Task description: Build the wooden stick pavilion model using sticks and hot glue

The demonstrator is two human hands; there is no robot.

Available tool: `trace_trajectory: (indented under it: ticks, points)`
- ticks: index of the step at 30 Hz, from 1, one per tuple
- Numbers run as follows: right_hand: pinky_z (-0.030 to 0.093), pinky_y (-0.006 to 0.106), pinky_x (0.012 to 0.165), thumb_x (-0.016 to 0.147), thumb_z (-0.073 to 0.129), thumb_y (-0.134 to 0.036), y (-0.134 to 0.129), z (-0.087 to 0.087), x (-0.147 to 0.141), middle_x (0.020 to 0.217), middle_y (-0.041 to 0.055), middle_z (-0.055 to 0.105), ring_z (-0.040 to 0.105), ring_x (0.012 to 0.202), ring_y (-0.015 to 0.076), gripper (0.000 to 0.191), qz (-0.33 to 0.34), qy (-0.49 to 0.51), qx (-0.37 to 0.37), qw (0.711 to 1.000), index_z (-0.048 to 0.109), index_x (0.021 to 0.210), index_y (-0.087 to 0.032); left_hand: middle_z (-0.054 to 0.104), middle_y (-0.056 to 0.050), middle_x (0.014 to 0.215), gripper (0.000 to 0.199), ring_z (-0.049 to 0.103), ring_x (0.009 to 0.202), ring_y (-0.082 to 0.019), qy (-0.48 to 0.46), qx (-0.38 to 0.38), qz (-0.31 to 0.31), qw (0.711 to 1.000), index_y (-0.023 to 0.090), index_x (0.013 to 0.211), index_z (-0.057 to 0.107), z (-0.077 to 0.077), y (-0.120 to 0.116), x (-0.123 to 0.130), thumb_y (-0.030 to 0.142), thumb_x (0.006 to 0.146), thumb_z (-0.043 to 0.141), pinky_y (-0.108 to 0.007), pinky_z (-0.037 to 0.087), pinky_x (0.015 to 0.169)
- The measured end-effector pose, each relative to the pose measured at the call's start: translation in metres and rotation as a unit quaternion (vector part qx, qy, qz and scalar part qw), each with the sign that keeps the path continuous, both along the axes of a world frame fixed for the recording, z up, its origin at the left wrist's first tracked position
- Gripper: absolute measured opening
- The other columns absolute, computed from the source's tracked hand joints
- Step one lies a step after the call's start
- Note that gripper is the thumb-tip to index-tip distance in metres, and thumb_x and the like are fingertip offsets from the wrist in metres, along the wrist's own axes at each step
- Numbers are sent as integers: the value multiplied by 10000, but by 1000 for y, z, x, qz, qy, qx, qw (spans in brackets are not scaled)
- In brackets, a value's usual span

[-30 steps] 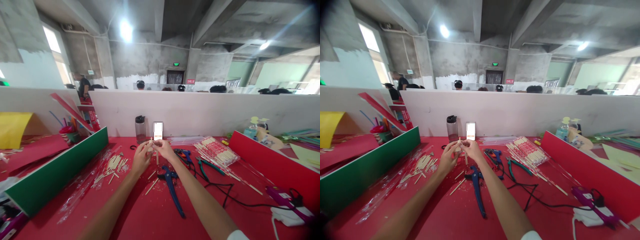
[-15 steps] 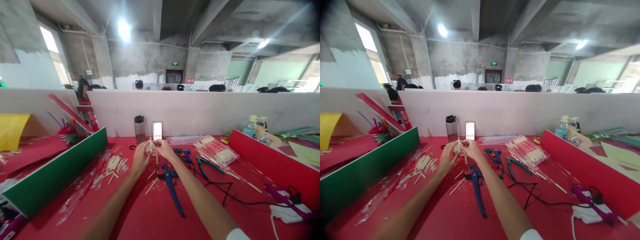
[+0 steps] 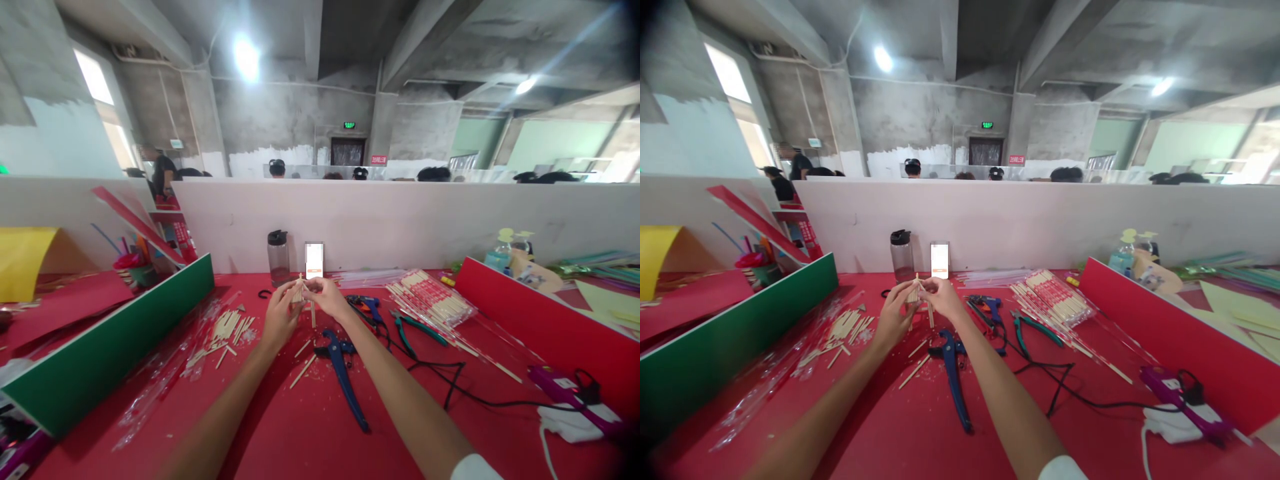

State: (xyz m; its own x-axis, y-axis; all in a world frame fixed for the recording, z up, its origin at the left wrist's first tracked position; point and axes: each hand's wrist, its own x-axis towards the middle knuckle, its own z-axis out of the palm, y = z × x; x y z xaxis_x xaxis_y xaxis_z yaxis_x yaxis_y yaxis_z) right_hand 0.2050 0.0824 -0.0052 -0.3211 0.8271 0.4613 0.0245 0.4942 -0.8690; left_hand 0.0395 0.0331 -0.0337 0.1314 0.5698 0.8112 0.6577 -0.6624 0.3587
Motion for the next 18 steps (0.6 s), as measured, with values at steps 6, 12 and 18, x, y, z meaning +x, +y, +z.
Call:
trace_trajectory:
  ticks: [6, 12, 18]
  points:
    - [481, 311, 762, 741, 749, -413, 1, -1, 0, 825, 41, 711, 617, 744, 168, 329, -3, -4, 2, 1000, 716, 944, -158, 555, -98, 1319, 376, 544, 1231, -246, -10, -8, -4, 1000, 260, 1307, 577, 6, 0, 0, 294, 932, 571, -435, 461, 1062]
    - [485, 310, 747, 729, 761, -423, 2, -1, 0, 814, 43, 710, 621, 739, 171, 343, 6, 2, -1, 1000, 716, 937, -154, 573, -107, 1263, 351, 542, 1220, -249, -29, -23, -30, 999, 239, 1255, 598, 9, 1, 1, 278, 906, 598, -444, 469, 1059]
    - [488, 317, 762, 724, 770, -412, 1, 0, 0, 833, 54, 717, 632, 766, 180, 353, 4, -1, -3, 1000, 716, 948, -145, 558, -104, 1248, 297, 537, 1212, -258, -53, -37, -34, 997, 246, 1187, 633, 7, 3, 1, 298, 895, 614, -461, 476, 1047]
